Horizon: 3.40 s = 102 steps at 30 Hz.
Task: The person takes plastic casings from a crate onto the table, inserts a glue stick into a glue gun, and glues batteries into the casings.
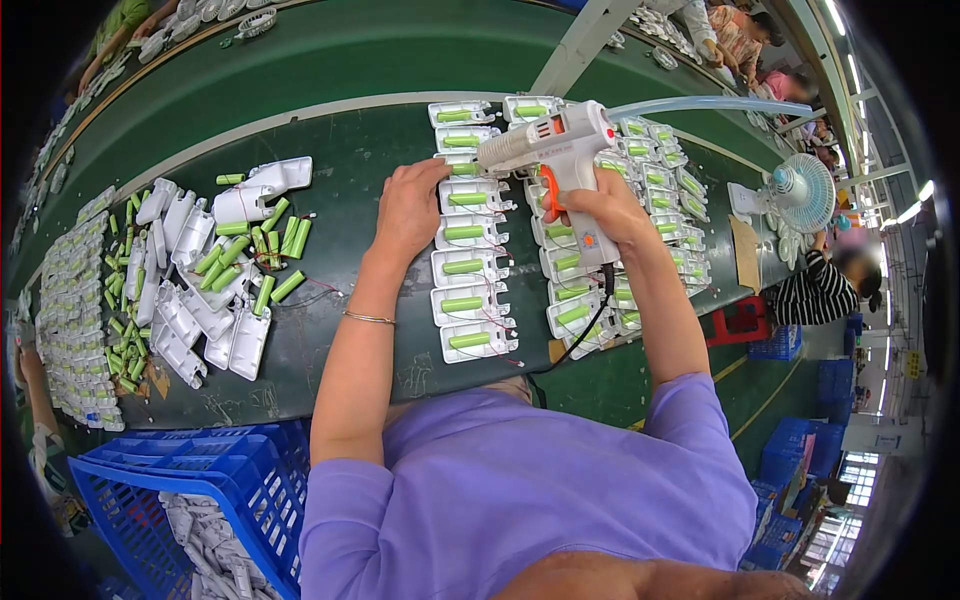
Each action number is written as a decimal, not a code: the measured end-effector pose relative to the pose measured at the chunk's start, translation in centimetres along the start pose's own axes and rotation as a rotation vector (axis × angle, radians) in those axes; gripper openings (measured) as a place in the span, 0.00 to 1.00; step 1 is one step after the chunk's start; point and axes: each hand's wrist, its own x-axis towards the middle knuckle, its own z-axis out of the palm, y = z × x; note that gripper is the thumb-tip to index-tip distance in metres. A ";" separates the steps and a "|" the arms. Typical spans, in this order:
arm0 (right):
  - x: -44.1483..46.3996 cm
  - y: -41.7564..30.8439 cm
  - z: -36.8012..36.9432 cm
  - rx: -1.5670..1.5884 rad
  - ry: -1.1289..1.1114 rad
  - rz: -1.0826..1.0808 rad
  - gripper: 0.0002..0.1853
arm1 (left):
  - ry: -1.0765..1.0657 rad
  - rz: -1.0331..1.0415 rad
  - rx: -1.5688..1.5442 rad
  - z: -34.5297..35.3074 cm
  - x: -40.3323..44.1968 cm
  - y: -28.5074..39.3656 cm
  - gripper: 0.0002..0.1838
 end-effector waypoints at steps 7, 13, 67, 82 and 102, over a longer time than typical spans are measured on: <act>-0.6 -0.8 0.8 0.118 0.000 -0.087 0.21 | -0.006 -0.009 -0.053 0.3 0.1 -0.2 0.17; -0.8 -0.5 -0.1 0.027 -0.098 -0.061 0.26 | -0.019 -0.006 -0.093 0.8 0.3 0.2 0.16; -8.2 0.1 0.1 0.120 -0.138 -0.081 0.31 | -0.055 0.013 0.062 -3.5 -3.4 5.2 0.18; -8.4 1.5 1.0 0.081 -0.112 0.068 0.18 | -0.082 0.014 -0.006 -2.8 -6.5 4.6 0.19; -7.5 0.5 1.8 0.023 -0.135 -0.033 0.24 | -0.093 -0.010 -0.028 -2.8 -6.4 4.6 0.18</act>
